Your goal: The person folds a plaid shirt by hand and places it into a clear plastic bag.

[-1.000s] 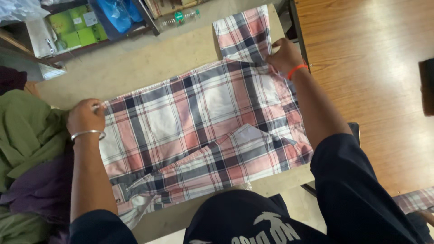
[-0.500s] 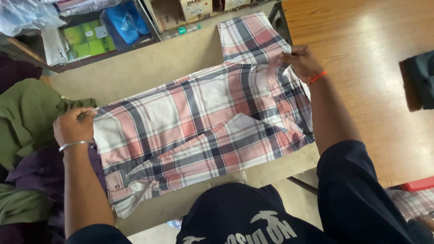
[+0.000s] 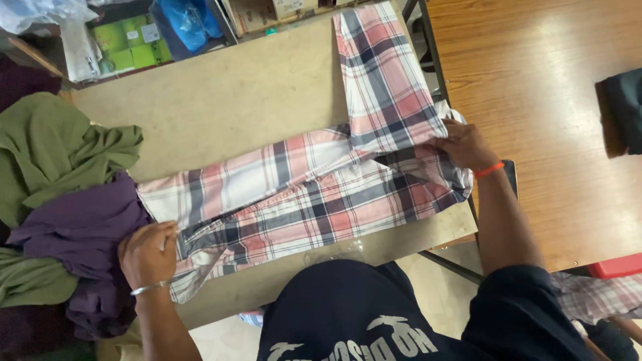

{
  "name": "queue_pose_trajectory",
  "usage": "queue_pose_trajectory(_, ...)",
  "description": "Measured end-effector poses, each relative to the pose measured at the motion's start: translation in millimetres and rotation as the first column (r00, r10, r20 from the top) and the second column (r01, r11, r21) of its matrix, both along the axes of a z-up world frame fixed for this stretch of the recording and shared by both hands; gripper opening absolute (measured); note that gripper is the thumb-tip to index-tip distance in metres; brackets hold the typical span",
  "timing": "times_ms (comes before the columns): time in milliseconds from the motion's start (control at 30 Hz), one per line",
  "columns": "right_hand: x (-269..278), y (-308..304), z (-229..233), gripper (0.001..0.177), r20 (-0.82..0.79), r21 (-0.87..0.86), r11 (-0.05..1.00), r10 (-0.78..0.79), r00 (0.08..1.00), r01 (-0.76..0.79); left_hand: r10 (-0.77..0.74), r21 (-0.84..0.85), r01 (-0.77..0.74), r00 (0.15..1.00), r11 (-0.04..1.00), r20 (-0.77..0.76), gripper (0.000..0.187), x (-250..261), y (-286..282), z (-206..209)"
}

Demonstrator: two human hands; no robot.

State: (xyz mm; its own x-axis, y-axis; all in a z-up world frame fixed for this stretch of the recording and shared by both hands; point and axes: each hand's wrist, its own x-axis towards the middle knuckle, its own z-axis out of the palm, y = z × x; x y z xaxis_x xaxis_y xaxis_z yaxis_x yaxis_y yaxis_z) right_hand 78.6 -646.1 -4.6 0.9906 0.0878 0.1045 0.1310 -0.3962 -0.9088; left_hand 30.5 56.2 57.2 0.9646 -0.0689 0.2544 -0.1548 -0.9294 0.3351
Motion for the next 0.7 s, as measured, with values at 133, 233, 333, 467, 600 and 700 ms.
queue_pose_trajectory(133, -6.2, -4.8, 1.5, 0.023, 0.063, -0.216, 0.976, 0.055, 0.996, -0.04, 0.069, 0.126, -0.052, 0.989, 0.991, -0.129, 0.011, -16.3, -9.9, -1.4)
queue_pose_trajectory(233, -3.3, -4.6, 9.7, 0.037, -0.396, -0.504, 0.863, -0.263, 0.88, 0.031, 0.069, 0.279, 0.014, 0.956, 0.96, -0.286, 0.028, -20.2, -15.9, 0.1)
queue_pose_trajectory(333, 7.6, 11.6, 42.4, 0.076, -0.268, -0.39, 0.92, -0.161, 0.95, 0.046, 0.126, 0.397, -0.002, 0.95, 0.918, -0.286, 0.048, -25.0, -27.0, 1.8)
queue_pose_trajectory(467, 29.0, 82.9, 86.0, 0.074, 0.161, -0.634, 0.675, -0.36, 0.919, 0.376, 0.043, 0.258, 0.022, 0.969, 0.966, -0.242, 0.056, -19.5, -47.6, -3.7)
queue_pose_trajectory(600, 80.1, 147.3, 91.8, 0.082, 0.175, -0.503, 0.789, -0.306, 0.936, 0.352, -0.055, 0.025, 0.059, 0.99, 0.998, -0.132, 0.068, -13.5, -76.3, -31.1)
queue_pose_trajectory(700, 133.7, 176.3, 70.4, 0.093, 0.045, -0.565, 0.777, -0.307, 0.951, 0.278, -0.009, 0.147, 0.035, 0.985, 0.989, -0.173, 0.073, -12.4, -92.9, -57.0)
